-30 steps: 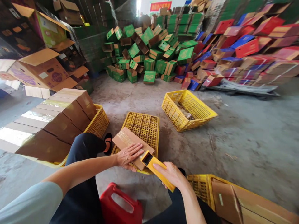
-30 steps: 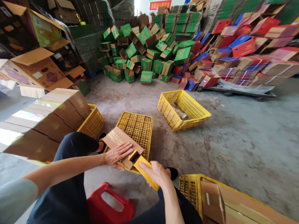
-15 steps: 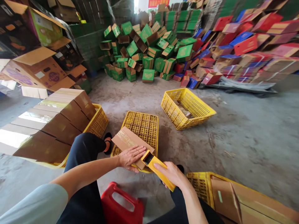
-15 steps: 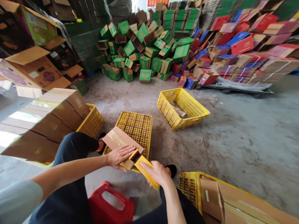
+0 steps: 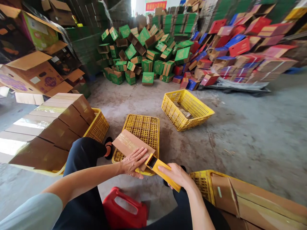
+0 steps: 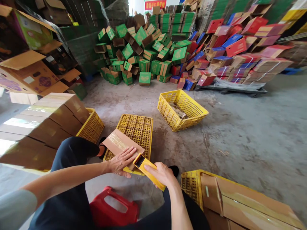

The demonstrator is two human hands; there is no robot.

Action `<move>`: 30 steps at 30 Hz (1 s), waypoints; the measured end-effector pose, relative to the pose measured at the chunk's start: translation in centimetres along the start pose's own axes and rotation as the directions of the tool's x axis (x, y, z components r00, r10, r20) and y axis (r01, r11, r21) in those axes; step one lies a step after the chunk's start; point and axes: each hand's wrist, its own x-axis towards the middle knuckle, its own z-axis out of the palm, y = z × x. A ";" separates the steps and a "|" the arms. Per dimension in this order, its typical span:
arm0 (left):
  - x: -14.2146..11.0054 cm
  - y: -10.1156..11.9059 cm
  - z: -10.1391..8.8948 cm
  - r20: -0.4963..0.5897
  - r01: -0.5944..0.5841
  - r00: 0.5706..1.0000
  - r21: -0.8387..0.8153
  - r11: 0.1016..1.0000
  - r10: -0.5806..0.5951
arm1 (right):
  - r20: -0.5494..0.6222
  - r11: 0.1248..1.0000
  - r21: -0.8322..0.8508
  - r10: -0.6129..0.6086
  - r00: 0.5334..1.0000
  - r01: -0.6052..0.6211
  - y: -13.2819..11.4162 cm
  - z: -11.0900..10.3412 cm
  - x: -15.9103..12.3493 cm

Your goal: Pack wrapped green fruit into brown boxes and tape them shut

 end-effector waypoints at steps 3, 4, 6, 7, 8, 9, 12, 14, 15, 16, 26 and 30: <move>0.5 0.4 0.3 0.028 -0.093 0.995 -0.031 0.995 0.094 | 0.028 1.000 -0.017 -0.020 0.999 0.021 -0.1 0.0 -0.3; 0.6 0.5 0.3 0.028 -0.107 0.994 -0.035 0.994 0.108 | 0.019 1.000 -0.008 -0.021 1.000 0.021 -0.2 0.1 -0.4; 0.6 0.5 0.4 0.020 -0.100 0.995 -0.035 0.994 0.101 | 0.004 0.999 0.034 -0.017 1.000 0.017 -0.2 0.2 -0.6; 0.6 0.5 0.5 0.019 -0.095 0.995 -0.033 0.995 0.095 | 0.009 0.998 0.061 -0.017 1.000 0.016 -0.2 0.2 -0.7; 0.5 0.4 0.5 0.021 -0.093 0.995 -0.031 0.995 0.094 | 0.022 0.996 0.086 -0.017 1.000 0.015 -0.2 0.3 -0.7; 0.5 0.4 0.5 0.025 -0.093 0.995 -0.029 0.995 0.094 | 0.035 0.994 0.105 -0.018 0.999 0.015 -0.1 0.4 -0.7; 0.3 0.4 0.3 0.043 -0.091 0.995 -0.020 0.996 0.092 | 0.046 0.992 0.129 -0.015 0.999 0.009 0.2 0.5 -0.6; 0.3 0.5 0.2 0.055 -0.080 0.995 -0.015 0.997 0.081 | 0.037 0.992 0.123 -0.011 0.999 0.006 0.7 0.4 -0.7; 0.3 0.5 0.2 0.059 -0.078 0.995 -0.013 0.997 0.078 | 0.034 0.993 0.116 -0.007 0.999 0.003 1.0 0.3 -0.8; 0.4 0.5 0.2 0.060 -0.078 0.995 -0.011 0.997 0.079 | 0.034 0.994 0.109 -0.002 0.999 -0.002 1.4 0.1 -1.0; 0.3 1.1 -0.2 0.058 -0.081 0.995 -0.016 0.997 0.081 | 0.035 0.998 0.058 -0.040 0.999 0.038 2.7 -0.9 -2.6; 0.6 1.8 0.1 0.097 -0.132 0.986 -0.037 0.990 0.136 | -0.008 0.999 0.047 -0.023 1.000 0.023 2.4 -0.8 -2.6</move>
